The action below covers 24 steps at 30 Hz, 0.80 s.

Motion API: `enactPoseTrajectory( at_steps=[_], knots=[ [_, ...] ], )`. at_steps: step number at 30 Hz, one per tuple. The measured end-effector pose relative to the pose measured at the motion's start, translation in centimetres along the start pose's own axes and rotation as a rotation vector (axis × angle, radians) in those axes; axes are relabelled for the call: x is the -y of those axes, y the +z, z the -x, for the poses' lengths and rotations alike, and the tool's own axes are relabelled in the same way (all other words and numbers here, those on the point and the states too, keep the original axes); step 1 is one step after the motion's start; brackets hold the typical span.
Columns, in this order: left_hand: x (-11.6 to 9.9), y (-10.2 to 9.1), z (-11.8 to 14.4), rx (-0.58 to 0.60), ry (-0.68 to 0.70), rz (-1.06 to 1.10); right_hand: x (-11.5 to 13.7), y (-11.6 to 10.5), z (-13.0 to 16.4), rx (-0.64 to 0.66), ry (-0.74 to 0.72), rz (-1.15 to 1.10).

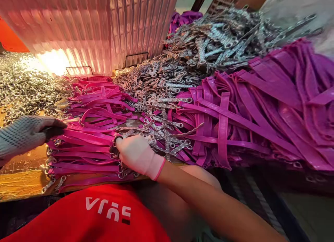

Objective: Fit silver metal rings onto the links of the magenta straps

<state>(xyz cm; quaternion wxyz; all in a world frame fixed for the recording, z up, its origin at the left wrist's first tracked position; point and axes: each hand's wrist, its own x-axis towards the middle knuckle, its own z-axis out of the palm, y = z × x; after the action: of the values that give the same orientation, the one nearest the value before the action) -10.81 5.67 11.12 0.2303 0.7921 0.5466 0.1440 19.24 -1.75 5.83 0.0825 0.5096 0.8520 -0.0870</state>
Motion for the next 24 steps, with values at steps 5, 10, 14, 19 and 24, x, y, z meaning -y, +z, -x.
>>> enactPoseTrajectory(
  at_steps=[5, 10, 14, 19, 24],
  knots=[
    [-0.2, 1.9, 4.3, -0.151, -0.309, 0.222, -4.6, -0.1, -0.7, -0.07, 0.067, -0.005],
    [-1.6, 7.7, 7.9, 0.205, -0.478, 0.533, -12.7, 0.7, -3.7, -0.194, 0.37, 0.236],
    [-1.3, 11.4, 9.6, 0.184, -0.262, 0.196, -15.0, 2.3, -5.4, -0.205, 0.365, 0.212],
    [-2.0, 13.1, 9.3, 0.226, -0.077, -0.184, -15.0, 2.9, -5.0, -0.313, 0.436, 0.105],
    [-2.8, 14.4, 7.7, 0.363, -0.04, -0.368, -13.3, 2.1, -4.2, -0.433, 0.455, -0.076]
  ],
)
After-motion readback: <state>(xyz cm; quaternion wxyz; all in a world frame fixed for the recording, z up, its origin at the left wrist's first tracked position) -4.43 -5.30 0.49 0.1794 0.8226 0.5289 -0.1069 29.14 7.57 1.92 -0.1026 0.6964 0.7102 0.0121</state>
